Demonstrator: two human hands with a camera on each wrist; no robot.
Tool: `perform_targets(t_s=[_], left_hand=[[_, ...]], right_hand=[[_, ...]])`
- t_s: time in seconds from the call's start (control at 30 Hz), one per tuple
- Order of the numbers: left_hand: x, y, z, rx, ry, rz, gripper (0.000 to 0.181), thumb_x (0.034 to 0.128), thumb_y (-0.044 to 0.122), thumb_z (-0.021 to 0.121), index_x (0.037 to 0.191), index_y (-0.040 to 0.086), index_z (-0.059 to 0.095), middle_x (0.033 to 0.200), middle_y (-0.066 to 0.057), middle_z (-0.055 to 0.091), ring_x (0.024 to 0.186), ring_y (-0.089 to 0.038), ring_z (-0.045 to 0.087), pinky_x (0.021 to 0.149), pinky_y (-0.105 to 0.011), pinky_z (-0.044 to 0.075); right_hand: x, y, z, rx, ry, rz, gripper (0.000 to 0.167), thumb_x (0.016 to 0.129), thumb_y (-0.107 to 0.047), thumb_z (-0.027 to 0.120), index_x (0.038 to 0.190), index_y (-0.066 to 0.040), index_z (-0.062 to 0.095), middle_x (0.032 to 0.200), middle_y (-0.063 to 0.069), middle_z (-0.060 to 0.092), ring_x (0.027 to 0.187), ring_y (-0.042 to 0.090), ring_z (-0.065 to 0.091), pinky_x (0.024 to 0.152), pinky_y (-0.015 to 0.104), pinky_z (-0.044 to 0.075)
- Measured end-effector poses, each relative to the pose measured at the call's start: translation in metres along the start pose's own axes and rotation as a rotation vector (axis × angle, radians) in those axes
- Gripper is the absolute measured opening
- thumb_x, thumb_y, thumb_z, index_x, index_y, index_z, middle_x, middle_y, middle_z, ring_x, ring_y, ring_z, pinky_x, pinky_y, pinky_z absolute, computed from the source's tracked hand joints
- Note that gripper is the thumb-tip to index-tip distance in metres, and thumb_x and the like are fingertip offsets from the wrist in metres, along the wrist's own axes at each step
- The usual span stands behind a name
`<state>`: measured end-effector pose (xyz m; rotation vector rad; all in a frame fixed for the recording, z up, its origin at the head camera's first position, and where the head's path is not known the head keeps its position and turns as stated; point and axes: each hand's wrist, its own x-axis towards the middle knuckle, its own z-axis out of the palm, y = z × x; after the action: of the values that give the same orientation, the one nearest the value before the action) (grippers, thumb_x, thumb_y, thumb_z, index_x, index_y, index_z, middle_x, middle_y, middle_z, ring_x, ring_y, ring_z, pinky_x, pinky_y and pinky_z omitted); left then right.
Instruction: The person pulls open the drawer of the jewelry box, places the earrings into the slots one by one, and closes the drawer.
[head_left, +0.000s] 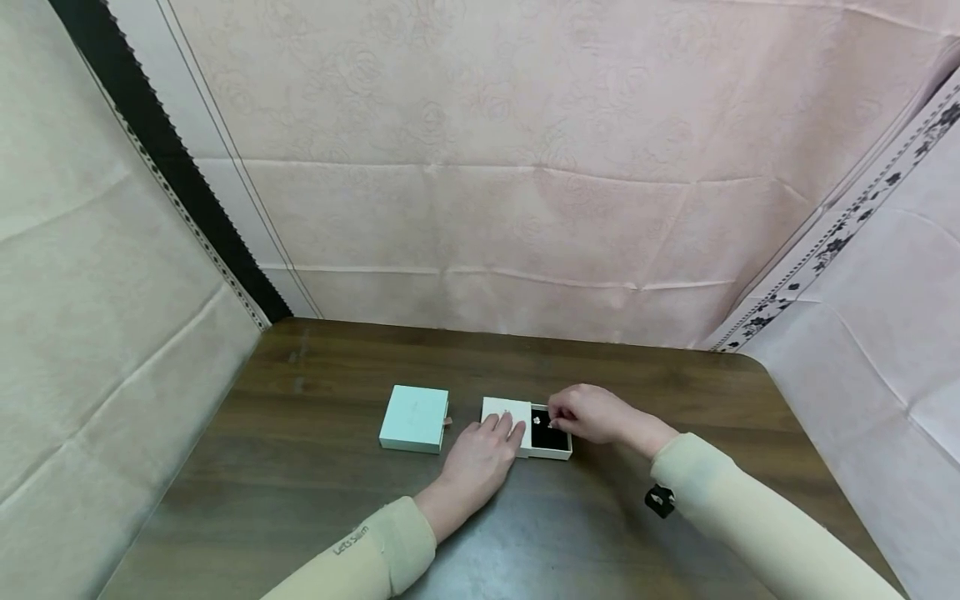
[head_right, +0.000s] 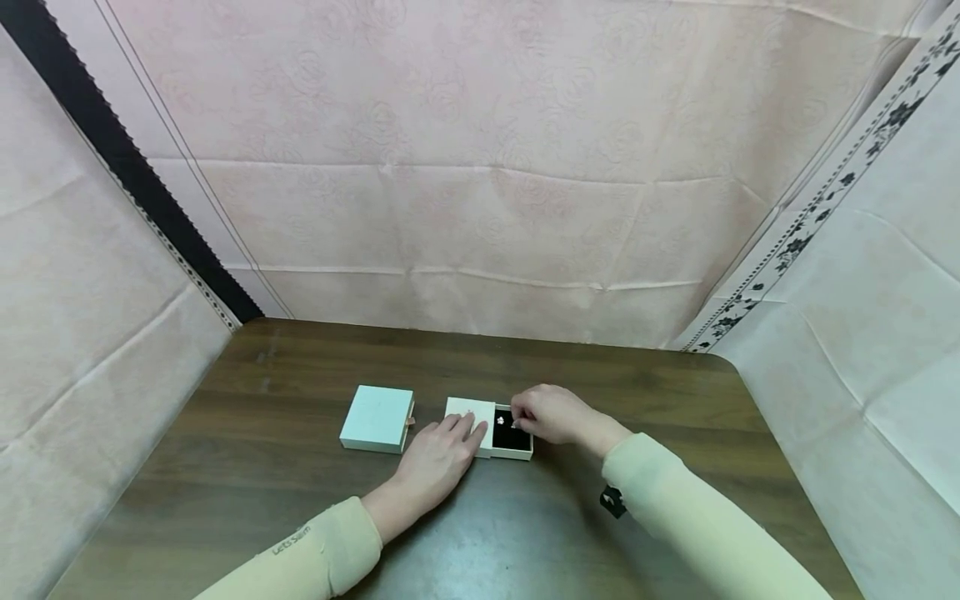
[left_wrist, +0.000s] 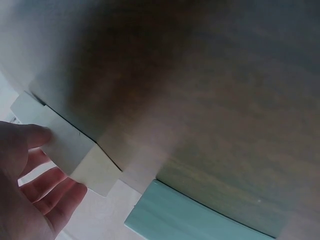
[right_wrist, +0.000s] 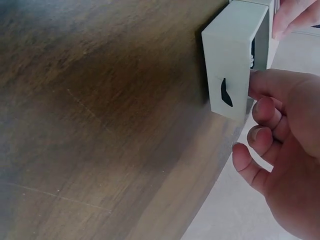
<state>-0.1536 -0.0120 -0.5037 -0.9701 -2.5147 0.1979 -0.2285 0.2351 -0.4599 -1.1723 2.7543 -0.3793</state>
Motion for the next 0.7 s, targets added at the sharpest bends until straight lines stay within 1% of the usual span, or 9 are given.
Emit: perform_targets(t_s=[0.3, 0.43, 0.53, 0.7], left_hand=[[-0.0001, 0.0003, 0.0009, 0.002, 0.001, 0.0, 0.032, 0.1041, 0.014, 0.063, 0.134, 0.018, 0.075, 0.128, -0.006, 0.072, 0.108, -0.019, 0.068, 0.081, -0.03, 0.059], [-0.0002, 0.0005, 0.0012, 0.004, 0.003, -0.002, 0.032, 0.1042, 0.014, 0.062, 0.134, 0.018, 0.075, 0.129, -0.006, 0.072, 0.109, -0.019, 0.068, 0.082, -0.03, 0.059], [-0.0003, 0.0008, 0.0017, 0.005, 0.003, -0.003, 0.033, 0.1043, 0.014, 0.062, 0.134, 0.018, 0.075, 0.129, -0.006, 0.072, 0.11, -0.019, 0.068, 0.082, -0.03, 0.059], [-0.0005, 0.0005, 0.0014, 0.007, -0.008, -0.001, 0.033, 0.105, 0.014, 0.061, 0.135, 0.018, 0.074, 0.13, -0.006, 0.072, 0.111, -0.019, 0.068, 0.083, -0.03, 0.059]], right_hand=[[0.0051, -0.0025, -0.0039, 0.007, -0.026, -0.023, 0.02, 0.097, -0.008, 0.077, 0.082, -0.017, 0.068, 0.068, -0.015, 0.051, 0.06, 0.0, 0.043, 0.061, 0.025, 0.044], [0.0075, -0.0021, -0.0052, 0.006, -0.034, -0.013, 0.019, 0.097, -0.007, 0.076, 0.082, -0.017, 0.069, 0.067, -0.015, 0.052, 0.059, -0.001, 0.042, 0.059, 0.025, 0.043], [0.008, -0.0017, -0.0055, 0.003, -0.029, -0.001, 0.019, 0.097, -0.009, 0.077, 0.082, -0.017, 0.069, 0.066, -0.014, 0.052, 0.059, 0.0, 0.042, 0.058, 0.025, 0.043], [0.0078, 0.0003, -0.004, 0.011, -0.005, -0.005, 0.018, 0.097, -0.011, 0.078, 0.082, -0.017, 0.069, 0.066, -0.014, 0.051, 0.06, -0.001, 0.043, 0.059, 0.025, 0.043]])
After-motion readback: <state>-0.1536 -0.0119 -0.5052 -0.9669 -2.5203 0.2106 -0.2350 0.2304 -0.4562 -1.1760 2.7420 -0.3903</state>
